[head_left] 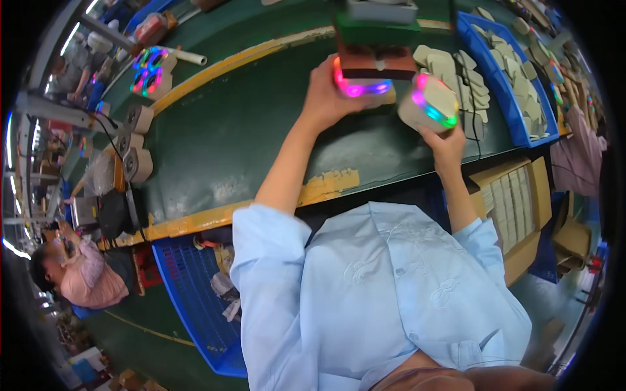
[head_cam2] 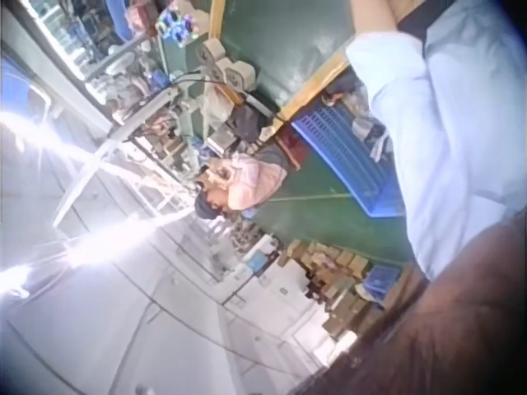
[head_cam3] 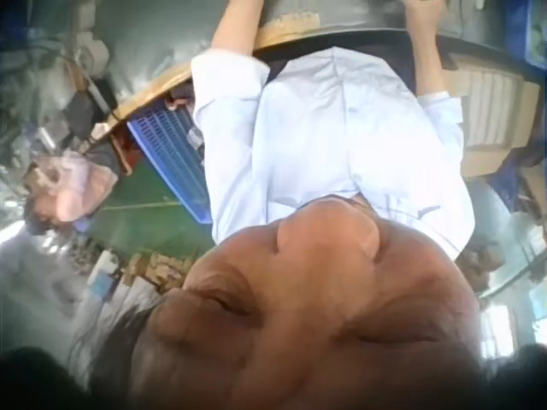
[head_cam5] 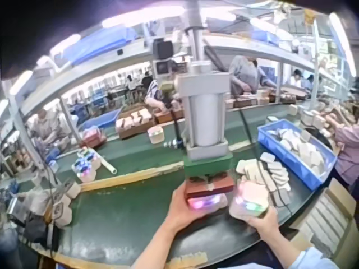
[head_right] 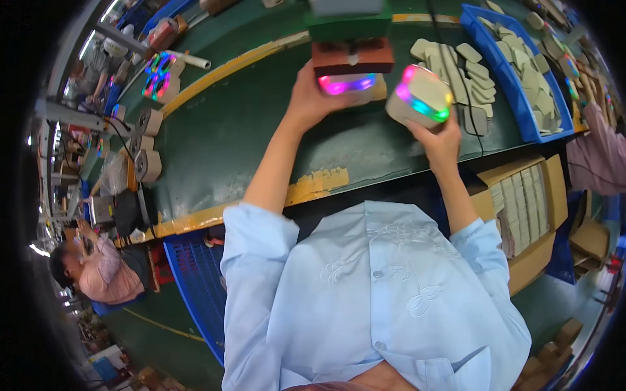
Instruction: Applying adhesive foam pads to the bottom of glowing electronic cube speakers on an assembly line.
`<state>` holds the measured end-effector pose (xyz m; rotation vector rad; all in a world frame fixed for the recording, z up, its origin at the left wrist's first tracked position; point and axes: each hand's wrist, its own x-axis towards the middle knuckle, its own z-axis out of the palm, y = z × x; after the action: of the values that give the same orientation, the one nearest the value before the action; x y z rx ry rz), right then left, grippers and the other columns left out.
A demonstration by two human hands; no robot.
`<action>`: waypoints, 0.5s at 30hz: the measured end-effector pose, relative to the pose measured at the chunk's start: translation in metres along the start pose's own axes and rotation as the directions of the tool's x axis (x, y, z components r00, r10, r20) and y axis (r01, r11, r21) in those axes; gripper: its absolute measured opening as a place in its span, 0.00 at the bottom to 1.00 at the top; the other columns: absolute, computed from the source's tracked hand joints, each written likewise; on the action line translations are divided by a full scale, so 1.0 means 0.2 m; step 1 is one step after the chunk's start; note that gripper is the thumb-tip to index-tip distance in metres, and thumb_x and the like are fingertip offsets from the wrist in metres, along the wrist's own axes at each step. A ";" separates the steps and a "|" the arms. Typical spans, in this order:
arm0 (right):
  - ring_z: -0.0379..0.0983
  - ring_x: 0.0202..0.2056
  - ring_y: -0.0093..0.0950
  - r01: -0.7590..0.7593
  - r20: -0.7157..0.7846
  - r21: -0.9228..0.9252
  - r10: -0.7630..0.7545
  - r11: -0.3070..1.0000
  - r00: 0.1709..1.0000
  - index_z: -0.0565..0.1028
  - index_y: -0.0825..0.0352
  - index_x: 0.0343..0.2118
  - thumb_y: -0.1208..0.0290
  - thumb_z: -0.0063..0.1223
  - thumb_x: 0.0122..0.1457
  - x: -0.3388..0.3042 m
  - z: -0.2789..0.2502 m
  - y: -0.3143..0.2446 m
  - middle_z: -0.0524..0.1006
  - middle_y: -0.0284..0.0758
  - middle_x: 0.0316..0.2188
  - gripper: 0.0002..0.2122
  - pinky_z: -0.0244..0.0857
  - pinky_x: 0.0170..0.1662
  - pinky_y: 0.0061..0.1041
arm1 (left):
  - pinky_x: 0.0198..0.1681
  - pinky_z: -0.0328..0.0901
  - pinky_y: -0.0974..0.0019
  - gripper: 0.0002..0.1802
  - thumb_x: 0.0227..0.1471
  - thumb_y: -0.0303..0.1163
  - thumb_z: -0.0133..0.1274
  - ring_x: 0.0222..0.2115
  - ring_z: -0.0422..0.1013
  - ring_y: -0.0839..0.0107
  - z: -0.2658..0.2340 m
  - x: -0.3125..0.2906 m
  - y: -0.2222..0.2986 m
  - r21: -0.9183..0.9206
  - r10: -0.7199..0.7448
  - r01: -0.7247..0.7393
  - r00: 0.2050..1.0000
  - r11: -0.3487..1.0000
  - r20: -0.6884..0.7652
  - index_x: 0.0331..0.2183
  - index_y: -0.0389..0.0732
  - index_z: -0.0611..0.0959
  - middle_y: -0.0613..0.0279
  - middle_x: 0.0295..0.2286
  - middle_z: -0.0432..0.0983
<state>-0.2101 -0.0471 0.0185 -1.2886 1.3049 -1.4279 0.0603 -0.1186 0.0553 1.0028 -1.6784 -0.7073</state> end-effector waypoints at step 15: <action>0.59 0.63 0.51 0.176 0.075 -0.961 -0.411 0.213 0.909 0.64 0.73 0.62 0.66 0.63 0.55 0.50 -0.40 0.39 0.65 0.53 0.61 0.33 0.52 0.66 0.41 | 0.57 0.61 0.48 0.46 0.37 0.46 0.71 0.51 0.68 0.49 -0.76 0.57 -0.81 0.497 -0.017 0.316 0.856 0.808 -0.517 0.53 0.34 0.70 0.44 0.49 0.72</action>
<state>-0.3106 -0.1415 -0.0381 -2.3523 2.3670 -0.8839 0.2341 -0.2944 0.0202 1.6241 -1.3583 -0.0090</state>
